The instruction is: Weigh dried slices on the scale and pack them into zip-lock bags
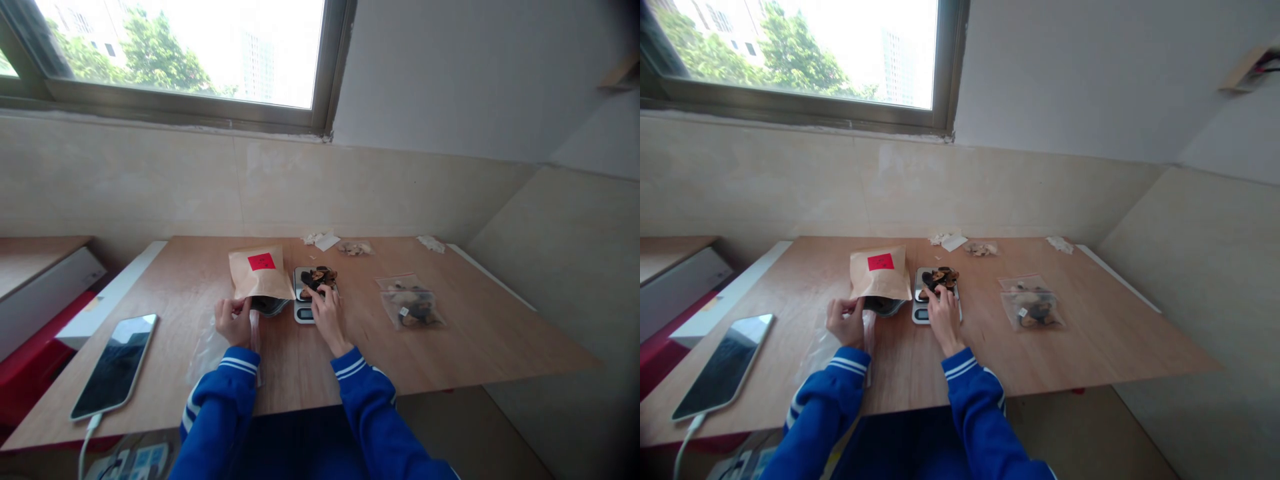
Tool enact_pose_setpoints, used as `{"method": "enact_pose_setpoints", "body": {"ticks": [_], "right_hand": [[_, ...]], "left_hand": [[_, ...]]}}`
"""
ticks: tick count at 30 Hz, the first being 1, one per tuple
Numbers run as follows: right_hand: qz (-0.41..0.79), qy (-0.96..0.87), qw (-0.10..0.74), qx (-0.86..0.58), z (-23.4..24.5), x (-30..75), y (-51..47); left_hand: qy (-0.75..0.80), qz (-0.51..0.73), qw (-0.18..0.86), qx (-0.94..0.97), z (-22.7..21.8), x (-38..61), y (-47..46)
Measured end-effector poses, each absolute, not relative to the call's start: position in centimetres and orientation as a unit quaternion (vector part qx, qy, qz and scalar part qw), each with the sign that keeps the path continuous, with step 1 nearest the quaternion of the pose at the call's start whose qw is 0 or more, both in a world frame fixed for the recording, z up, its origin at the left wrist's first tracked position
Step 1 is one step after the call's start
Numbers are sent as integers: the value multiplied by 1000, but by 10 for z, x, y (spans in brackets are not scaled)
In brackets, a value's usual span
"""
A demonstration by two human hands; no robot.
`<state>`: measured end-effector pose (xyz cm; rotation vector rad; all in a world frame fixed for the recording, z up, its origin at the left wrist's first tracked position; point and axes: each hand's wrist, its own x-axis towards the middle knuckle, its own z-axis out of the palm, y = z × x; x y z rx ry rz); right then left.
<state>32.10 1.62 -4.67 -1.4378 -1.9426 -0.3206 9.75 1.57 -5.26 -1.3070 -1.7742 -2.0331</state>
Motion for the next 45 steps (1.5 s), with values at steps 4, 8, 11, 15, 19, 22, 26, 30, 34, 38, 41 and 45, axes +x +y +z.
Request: {"method": "enact_pose_setpoints", "body": {"ticks": [4, 8, 11, 15, 19, 22, 26, 30, 34, 38, 41, 45], "right_hand": [[-108, -703, 399, -578, -54, 339, 11], [-102, -694, 396, -592, -60, 355, 13], [-95, -693, 398, -594, -62, 361, 15], [-56, -663, 443, -601, -70, 369, 19], [49, -590, 522, -614, -88, 383, 23], [74, -542, 550, -631, -99, 395, 26], [42, -547, 545, -634, -102, 401, 25], [5, -580, 517, -630, -99, 399, 24], [-15, -590, 496, -637, -104, 397, 25], [-28, -584, 480, -653, -107, 397, 25], [-40, -579, 470, -665, -107, 396, 25], [-46, -574, 455, -679, -106, 395, 26]], "left_hand": [[-591, -675, 67, -437, -54, 98, 16], [-579, -682, 80, -440, -53, 98, 16], [-571, -688, 90, -439, -52, 99, 16], [-566, -688, 100, -443, -55, 97, 17], [-586, -674, 85, -442, -60, 95, 18], [-597, -666, 79, -441, -62, 94, 18], [-598, -666, 77, -440, -59, 95, 17], [-601, -662, 70, -442, -54, 97, 14], [-591, -668, 78, -445, -52, 98, 14], [-596, -667, 78, -440, -53, 98, 14], [-609, -665, 74, -426, -51, 97, 13], [-605, -680, 76, -407, -39, 99, 12]]}}
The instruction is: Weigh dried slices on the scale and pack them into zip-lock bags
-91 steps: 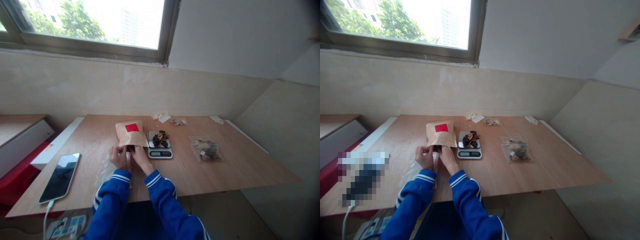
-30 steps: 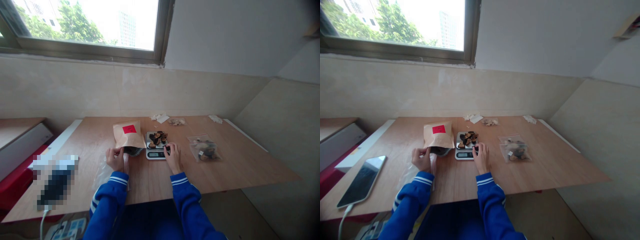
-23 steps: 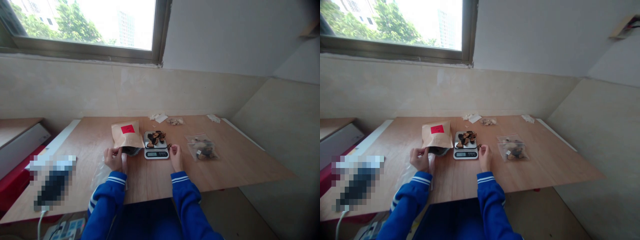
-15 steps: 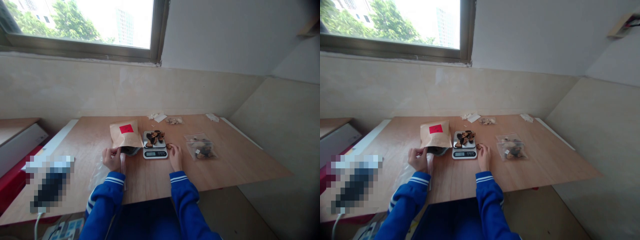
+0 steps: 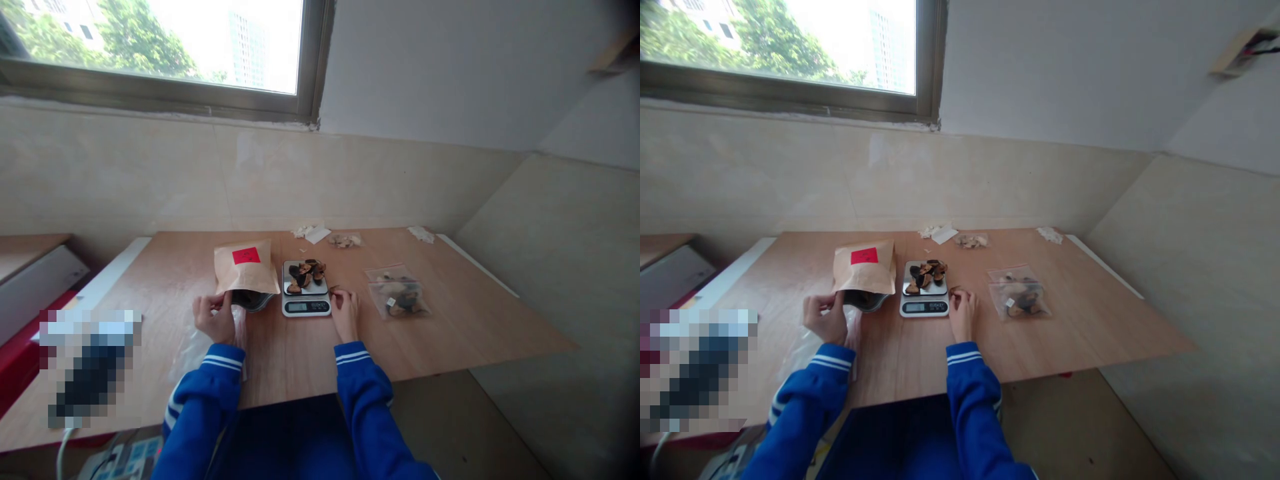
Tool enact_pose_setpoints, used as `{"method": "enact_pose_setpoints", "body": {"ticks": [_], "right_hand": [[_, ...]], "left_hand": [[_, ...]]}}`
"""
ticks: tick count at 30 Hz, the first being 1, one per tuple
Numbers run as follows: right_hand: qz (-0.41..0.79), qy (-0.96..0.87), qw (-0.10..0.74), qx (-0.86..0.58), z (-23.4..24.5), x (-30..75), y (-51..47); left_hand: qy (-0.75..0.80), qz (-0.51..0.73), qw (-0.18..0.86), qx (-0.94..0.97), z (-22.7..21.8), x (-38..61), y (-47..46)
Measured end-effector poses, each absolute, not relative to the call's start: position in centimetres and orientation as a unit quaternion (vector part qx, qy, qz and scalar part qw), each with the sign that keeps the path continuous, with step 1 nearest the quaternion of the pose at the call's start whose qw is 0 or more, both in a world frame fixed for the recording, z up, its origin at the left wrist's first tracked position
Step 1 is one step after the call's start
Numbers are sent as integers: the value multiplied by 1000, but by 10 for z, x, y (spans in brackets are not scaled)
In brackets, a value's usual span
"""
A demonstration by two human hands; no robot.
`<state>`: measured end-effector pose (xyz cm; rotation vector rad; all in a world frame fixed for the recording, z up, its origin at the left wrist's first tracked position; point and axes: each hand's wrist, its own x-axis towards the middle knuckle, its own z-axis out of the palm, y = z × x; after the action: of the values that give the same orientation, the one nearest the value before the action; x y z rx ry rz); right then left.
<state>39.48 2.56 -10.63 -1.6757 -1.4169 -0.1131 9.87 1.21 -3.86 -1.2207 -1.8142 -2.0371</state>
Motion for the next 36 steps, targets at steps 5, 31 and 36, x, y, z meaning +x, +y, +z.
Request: {"method": "enact_pose_setpoints", "body": {"ticks": [5, 31, 36], "right_hand": [[-47, -563, 465, -681, -109, 397, 26], [-35, -502, 409, -761, -91, 395, 12], [-37, -487, 425, -762, -83, 398, 8]], "left_hand": [[-589, -695, 99, -400, 5, 102, 19], [-648, -579, -32, -493, 32, 55, 72], [-727, -346, -36, -591, -15, 56, 13]]}}
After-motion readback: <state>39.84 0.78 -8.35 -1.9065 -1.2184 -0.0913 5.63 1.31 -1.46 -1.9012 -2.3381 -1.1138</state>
